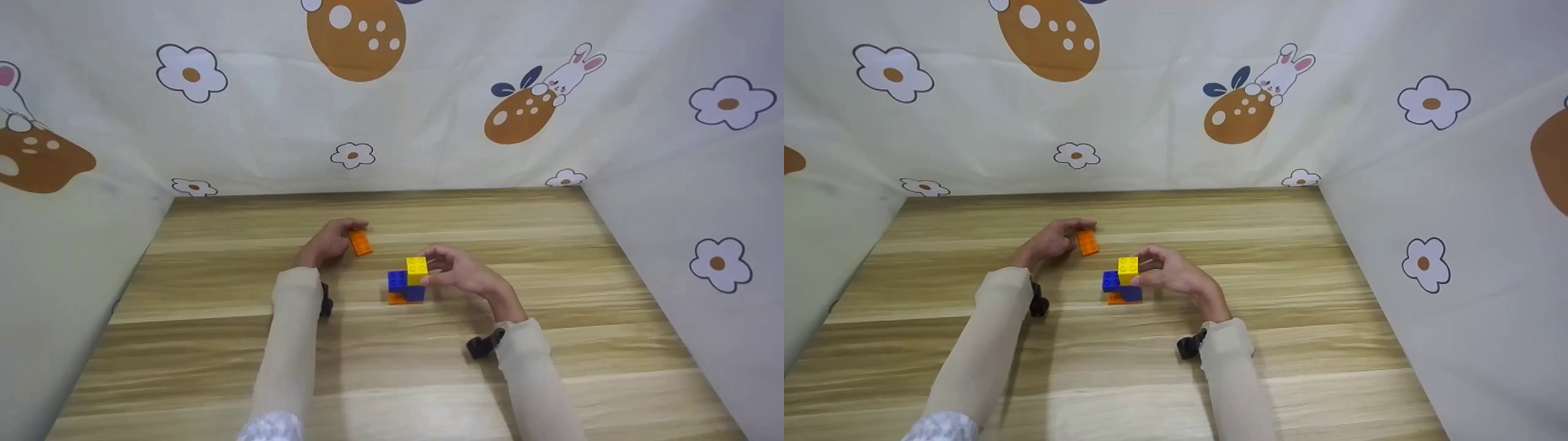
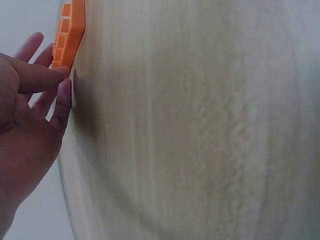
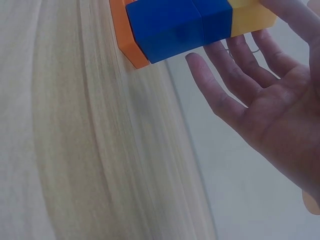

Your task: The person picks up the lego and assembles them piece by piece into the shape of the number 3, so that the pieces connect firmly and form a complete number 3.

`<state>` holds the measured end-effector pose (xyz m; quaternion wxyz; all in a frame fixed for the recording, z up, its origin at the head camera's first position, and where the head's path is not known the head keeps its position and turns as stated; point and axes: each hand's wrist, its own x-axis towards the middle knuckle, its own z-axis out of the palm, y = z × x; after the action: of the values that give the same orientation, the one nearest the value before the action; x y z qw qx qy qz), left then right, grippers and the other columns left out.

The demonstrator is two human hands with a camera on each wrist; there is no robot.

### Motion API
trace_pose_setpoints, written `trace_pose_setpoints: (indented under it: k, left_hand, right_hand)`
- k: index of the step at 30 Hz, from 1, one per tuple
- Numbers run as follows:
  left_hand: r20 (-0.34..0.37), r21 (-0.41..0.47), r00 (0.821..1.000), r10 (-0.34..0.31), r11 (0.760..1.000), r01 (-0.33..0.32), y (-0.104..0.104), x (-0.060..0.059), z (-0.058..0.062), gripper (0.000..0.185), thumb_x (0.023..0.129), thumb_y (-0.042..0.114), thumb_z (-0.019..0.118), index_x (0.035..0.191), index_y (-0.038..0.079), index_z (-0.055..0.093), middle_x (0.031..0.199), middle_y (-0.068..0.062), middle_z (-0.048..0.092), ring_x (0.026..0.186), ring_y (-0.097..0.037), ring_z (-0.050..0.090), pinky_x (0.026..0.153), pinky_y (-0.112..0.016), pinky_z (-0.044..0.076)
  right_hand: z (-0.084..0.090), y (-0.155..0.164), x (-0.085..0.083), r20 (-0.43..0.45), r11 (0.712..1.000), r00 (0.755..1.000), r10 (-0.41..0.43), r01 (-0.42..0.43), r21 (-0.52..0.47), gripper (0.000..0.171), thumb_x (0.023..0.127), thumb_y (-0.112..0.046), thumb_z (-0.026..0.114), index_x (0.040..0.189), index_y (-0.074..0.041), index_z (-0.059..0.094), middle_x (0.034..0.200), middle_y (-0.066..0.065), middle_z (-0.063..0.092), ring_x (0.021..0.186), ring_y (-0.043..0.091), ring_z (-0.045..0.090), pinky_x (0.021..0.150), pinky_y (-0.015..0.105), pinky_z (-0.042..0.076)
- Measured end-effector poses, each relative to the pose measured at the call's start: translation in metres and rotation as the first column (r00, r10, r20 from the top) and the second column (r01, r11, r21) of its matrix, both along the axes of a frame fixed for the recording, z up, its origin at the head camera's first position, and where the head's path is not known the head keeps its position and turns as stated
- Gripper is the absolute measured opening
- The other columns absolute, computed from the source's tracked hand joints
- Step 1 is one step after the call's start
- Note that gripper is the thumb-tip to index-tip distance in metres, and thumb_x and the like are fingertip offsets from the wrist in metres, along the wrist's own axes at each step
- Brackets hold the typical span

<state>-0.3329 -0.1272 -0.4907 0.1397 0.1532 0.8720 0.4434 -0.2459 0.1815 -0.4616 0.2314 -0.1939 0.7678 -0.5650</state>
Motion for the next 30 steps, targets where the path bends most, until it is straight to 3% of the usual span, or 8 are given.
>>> trace_pose_setpoints:
  k: [6,11,16,20,30]
  left_hand:
    - [0.001,-0.048,1.000,-0.024,0.999,0.024,-0.0022,-0.0002,0.0007,0.066,0.081,-0.018,0.042,0.143,0.003,0.053,0.147,-0.016,0.054,0.137,-0.030,0.048,0.120,-0.046,0.034]
    - [0.046,-0.082,0.999,-0.001,0.997,0.004,-0.0026,0.0008,0.0044,0.062,0.082,-0.016,0.054,0.140,0.004,0.056,0.145,-0.015,0.056,0.123,-0.027,0.053,0.114,-0.043,0.042]
    - [0.044,-0.116,0.998,0.036,0.993,-0.031,-0.0037,0.0028,0.0058,0.051,0.085,-0.009,0.066,0.134,0.004,0.063,0.140,-0.015,0.060,0.125,-0.028,0.054,0.114,-0.044,0.043]
    - [0.016,-0.128,0.998,0.065,0.990,-0.062,-0.0050,0.0034,0.0051,0.042,0.086,-0.002,0.073,0.127,0.004,0.068,0.134,-0.015,0.063,0.124,-0.029,0.055,0.114,-0.045,0.042]
    - [-0.074,-0.118,0.996,0.041,0.992,-0.049,-0.0005,0.0096,0.0030,0.039,0.086,0.011,0.078,0.123,0.003,0.070,0.122,-0.016,0.065,0.106,-0.026,0.055,0.098,-0.039,0.047]
  right_hand:
    - [-0.0004,-0.0002,0.0005,-0.002,1.000,1.000,0.004,-0.004,-0.012,0.051,0.086,-0.014,0.078,0.130,-0.001,0.055,0.134,0.019,0.061,0.127,0.031,0.058,0.108,0.039,0.048]
    - [0.0000,0.0009,0.0014,-0.010,1.000,1.000,0.005,-0.005,-0.010,0.050,0.087,-0.014,0.078,0.130,-0.001,0.055,0.134,0.019,0.060,0.127,0.032,0.058,0.108,0.040,0.048]
    - [-0.0001,0.0018,0.0019,-0.009,1.000,1.000,0.007,-0.007,-0.016,0.049,0.088,-0.015,0.078,0.129,-0.002,0.055,0.133,0.017,0.061,0.128,0.032,0.057,0.106,0.037,0.049]
    - [-0.0007,0.0019,0.0009,-0.005,1.000,1.000,0.006,-0.006,-0.013,0.050,0.087,-0.016,0.078,0.129,-0.002,0.055,0.133,0.015,0.061,0.128,0.032,0.057,0.106,0.036,0.050]
    - [-0.0015,0.0003,-0.0003,-0.014,1.000,1.000,0.012,-0.012,-0.010,0.049,0.089,-0.015,0.076,0.131,-0.001,0.054,0.135,0.020,0.059,0.129,0.035,0.056,0.104,0.033,0.050]
